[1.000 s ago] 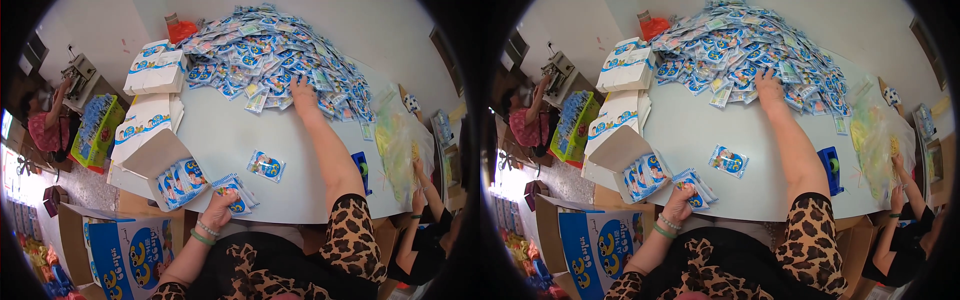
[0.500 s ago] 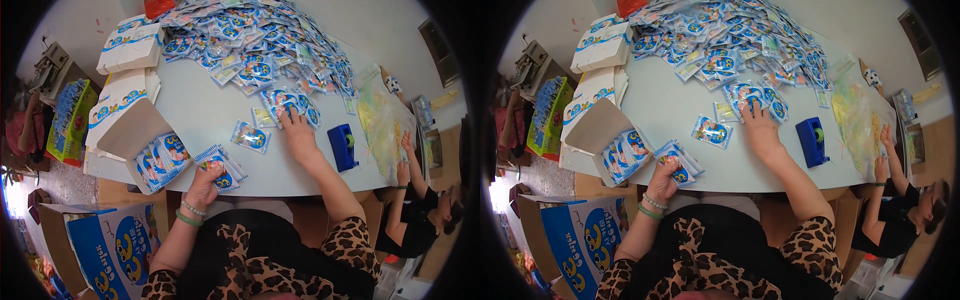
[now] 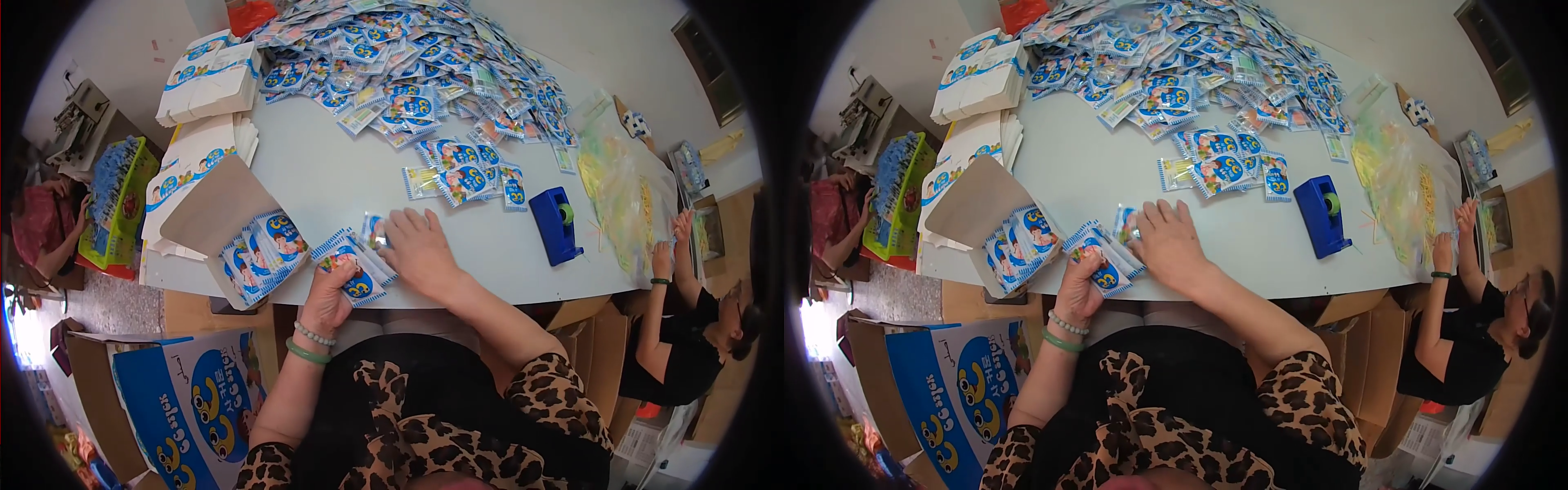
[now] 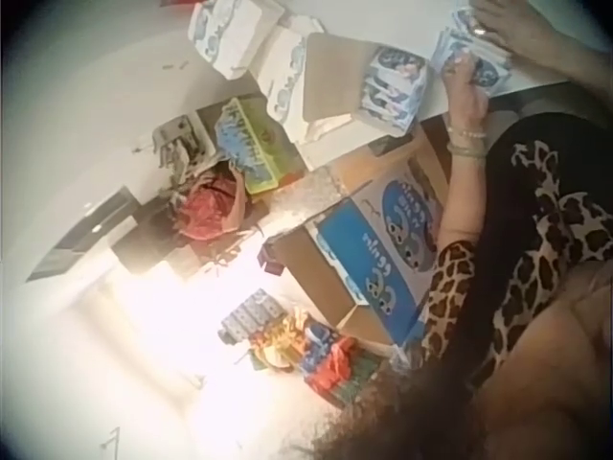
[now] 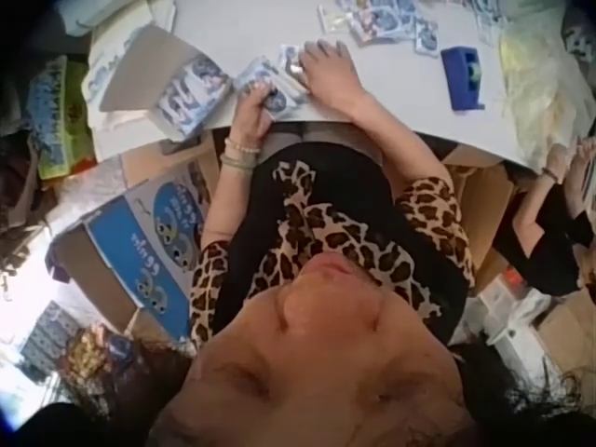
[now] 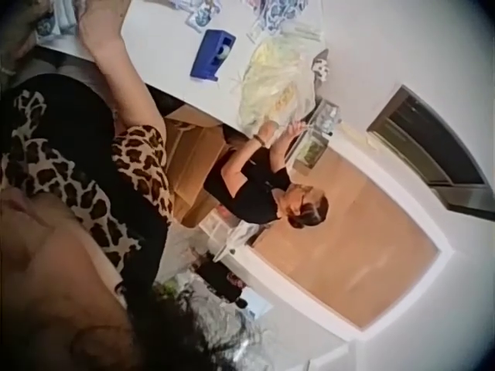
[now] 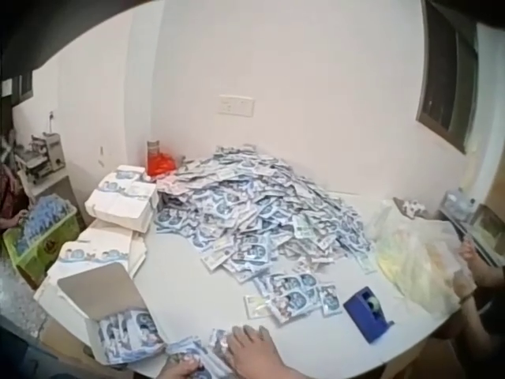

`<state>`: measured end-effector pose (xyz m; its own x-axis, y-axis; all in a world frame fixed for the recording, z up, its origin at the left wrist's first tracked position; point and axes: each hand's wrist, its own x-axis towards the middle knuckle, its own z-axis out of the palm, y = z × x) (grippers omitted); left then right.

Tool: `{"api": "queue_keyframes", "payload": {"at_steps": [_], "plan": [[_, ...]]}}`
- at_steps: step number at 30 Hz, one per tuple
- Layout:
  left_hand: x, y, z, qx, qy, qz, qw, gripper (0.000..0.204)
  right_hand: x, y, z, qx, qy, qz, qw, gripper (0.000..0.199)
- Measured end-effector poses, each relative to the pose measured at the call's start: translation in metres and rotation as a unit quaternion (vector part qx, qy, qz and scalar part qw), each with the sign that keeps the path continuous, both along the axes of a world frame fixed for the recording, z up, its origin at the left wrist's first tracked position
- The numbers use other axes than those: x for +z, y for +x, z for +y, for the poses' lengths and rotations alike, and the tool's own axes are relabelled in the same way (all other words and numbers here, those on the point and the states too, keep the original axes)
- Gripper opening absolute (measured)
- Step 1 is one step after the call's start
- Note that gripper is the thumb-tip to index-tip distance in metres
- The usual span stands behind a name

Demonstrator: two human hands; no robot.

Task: Packing sanitary pad packets into smaller product boxes and then into larger shipping boxes.

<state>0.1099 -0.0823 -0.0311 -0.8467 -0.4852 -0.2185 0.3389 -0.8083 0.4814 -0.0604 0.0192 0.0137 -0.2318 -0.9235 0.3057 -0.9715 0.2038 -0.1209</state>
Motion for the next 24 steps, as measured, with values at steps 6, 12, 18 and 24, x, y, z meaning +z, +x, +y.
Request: {"api": "queue_keyframes", "payload": {"at_steps": [6, 12, 18, 24], "plan": [[0.018, -0.005, 0.001, 0.006, 0.009, -0.023, 1.000, 0.029, 0.010, -0.102, 0.011, -0.128, -0.060, 0.122, 0.982, 0.040], [0.020, -0.011, 0.003, 0.017, 0.023, -0.034, 0.999, 0.027, 0.019, -0.135, 0.021, -0.150, 0.062, 0.015, 0.987, 0.039], [0.010, -0.006, -0.001, 0.016, 0.037, -0.043, 0.998, 0.026, 0.058, -0.072, 0.023, -0.166, 0.068, -0.470, 0.864, 0.018], [0.014, -0.004, 0.003, 0.036, 0.050, -0.044, 0.997, 0.026, 0.003, 0.006, 0.008, -0.044, -0.045, -0.114, 0.992, 0.026]]}}
